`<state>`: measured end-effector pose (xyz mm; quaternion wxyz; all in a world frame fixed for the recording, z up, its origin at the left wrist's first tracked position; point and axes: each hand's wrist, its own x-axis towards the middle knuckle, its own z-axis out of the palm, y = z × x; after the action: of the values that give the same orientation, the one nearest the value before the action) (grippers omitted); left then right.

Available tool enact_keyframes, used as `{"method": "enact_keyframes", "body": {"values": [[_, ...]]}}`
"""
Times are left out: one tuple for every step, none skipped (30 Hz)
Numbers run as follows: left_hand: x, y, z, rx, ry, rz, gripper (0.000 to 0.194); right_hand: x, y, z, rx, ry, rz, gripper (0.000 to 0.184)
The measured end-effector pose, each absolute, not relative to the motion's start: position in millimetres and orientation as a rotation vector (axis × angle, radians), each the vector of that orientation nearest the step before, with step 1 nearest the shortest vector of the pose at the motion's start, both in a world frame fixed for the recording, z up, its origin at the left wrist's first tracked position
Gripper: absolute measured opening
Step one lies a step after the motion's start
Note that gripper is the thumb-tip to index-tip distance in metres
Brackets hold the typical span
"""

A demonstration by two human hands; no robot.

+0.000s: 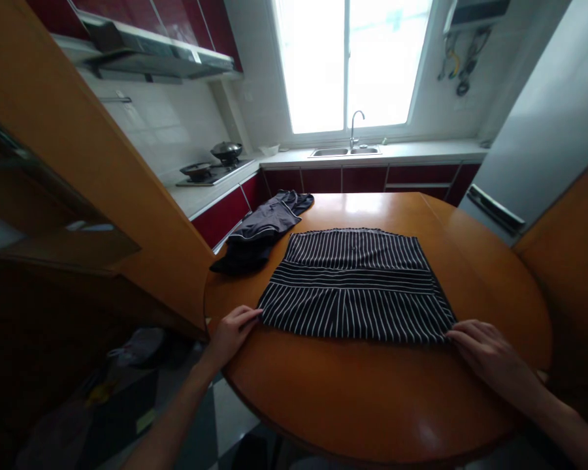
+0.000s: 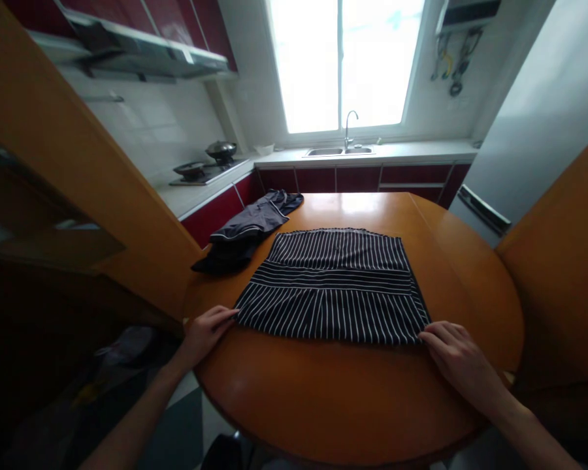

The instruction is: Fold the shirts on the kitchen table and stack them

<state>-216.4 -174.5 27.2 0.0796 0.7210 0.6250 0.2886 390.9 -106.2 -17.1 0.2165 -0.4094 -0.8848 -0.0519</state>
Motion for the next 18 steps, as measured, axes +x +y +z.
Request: {"method": "enact_keyframes", "body": {"values": [[-214, -175, 26, 2.181, 1.868, 0.879, 0.033, 393, -106, -16, -1.145, -2.45, -0.149, 0.026], [-213, -177, 25, 2.206, 1.87, 0.897, 0.033, 397, -106, -15, -1.161, -2.44, -0.16, 0.026], [-212, -180, 23, 2.232, 1.872, 0.907, 0.032, 401, -107, -15, -1.181, -2.427, -0.17, 0.025], [-211, -184, 23, 2.26, 1.868, 0.903, 0.031, 406, -109, -15, -1.202, -2.414, -0.176, 0.025], [-211, -188, 23, 2.295, 1.85, 0.871, 0.03, 411, -112, -14, -1.22, -2.408, -0.175, 0.024], [-210, -193, 25, 2.332, 1.819, 0.819, 0.027, 415, -115, -14, -1.232, -2.407, -0.171, 0.024], [-210, -198, 29, 2.366, 1.782, 0.753, 0.025, 419, -118, -12, -1.241, -2.415, -0.163, 0.022], [-208, -202, 34, 2.39, 1.749, 0.695, 0.023, 420, -121, -9, -1.249, -2.427, -0.152, 0.02], [-206, -205, 40, 2.398, 1.731, 0.658, 0.023, 419, -122, -5, -1.255, -2.437, -0.139, 0.018], [-203, -205, 48, 2.391, 1.731, 0.651, 0.025, 416, -123, 0, -1.26, -2.432, -0.128, 0.017], [-197, -203, 55, 2.372, 1.748, 0.67, 0.029, 409, -121, 7, -1.264, -2.413, -0.115, 0.017], [-190, -197, 63, 2.349, 1.766, 0.701, 0.032, 399, -116, 14, -1.266, -2.38, -0.098, 0.019], [-182, -188, 69, 2.33, 1.775, 0.731, 0.034, 387, -109, 21, -1.262, -2.337, -0.077, 0.021], [-173, -175, 74, 2.325, 1.767, 0.745, 0.035, 372, -100, 27, -1.259, -2.301, -0.048, 0.023], [-164, -158, 77, 2.335, 1.729, 0.741, 0.037, 357, -87, 33, -1.253, -2.277, -0.009, 0.025], [-156, -137, 79, 2.352, 1.683, 0.745, 0.038, 342, -72, 39, -1.247, -2.279, 0.041, 0.026], [-150, -114, 79, 2.366, 1.642, 0.738, 0.039, 328, -53, 43, -1.247, -2.269, 0.077, 0.026], [-147, -88, 78, 2.351, 1.637, 0.725, 0.039, 317, -33, 47, -1.258, -2.252, 0.113, 0.026]]}}
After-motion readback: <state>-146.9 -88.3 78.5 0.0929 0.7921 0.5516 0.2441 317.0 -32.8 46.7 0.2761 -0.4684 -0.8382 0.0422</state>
